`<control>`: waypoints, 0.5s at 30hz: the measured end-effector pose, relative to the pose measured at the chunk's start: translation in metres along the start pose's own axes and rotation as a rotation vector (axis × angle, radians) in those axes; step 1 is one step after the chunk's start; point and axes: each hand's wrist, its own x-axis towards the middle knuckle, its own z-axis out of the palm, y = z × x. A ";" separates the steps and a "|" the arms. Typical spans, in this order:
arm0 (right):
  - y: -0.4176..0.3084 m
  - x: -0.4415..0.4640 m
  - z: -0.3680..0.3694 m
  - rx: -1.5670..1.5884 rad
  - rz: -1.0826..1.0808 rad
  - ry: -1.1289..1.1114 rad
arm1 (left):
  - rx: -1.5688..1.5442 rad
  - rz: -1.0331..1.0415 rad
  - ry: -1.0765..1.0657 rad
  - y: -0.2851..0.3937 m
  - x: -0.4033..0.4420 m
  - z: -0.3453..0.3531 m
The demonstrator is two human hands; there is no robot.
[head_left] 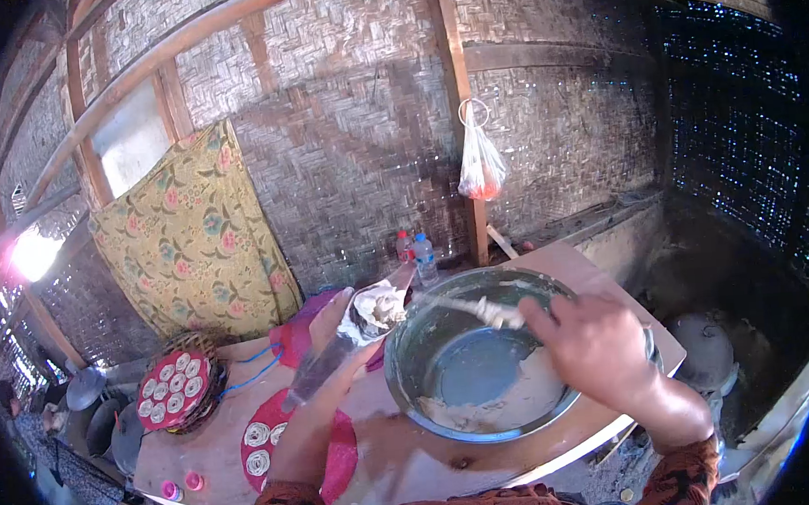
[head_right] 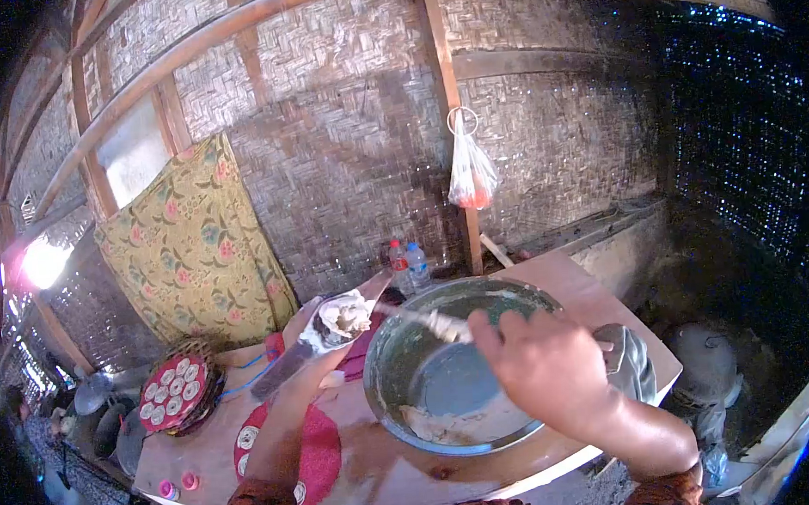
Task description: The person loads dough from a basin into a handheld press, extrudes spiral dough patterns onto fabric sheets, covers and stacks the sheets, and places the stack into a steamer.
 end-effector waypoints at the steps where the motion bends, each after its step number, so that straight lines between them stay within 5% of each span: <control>1: 0.002 0.002 0.004 -0.022 0.002 0.034 | -0.017 0.013 0.010 0.003 0.002 0.000; 7: -0.015 0.016 -0.002 -0.006 -0.138 0.069 | -0.248 0.001 -0.036 0.012 -0.011 0.016; 9: -0.024 0.020 0.009 0.026 -0.190 0.061 | -0.071 0.098 -0.023 0.046 -0.008 0.009; 14: -0.027 -0.002 0.008 -0.068 -0.171 0.051 | -0.052 0.105 0.003 0.001 -0.016 0.007; 15: -0.019 -0.007 0.000 -0.047 -0.080 0.052 | -0.642 -0.095 -0.064 -0.005 -0.016 0.009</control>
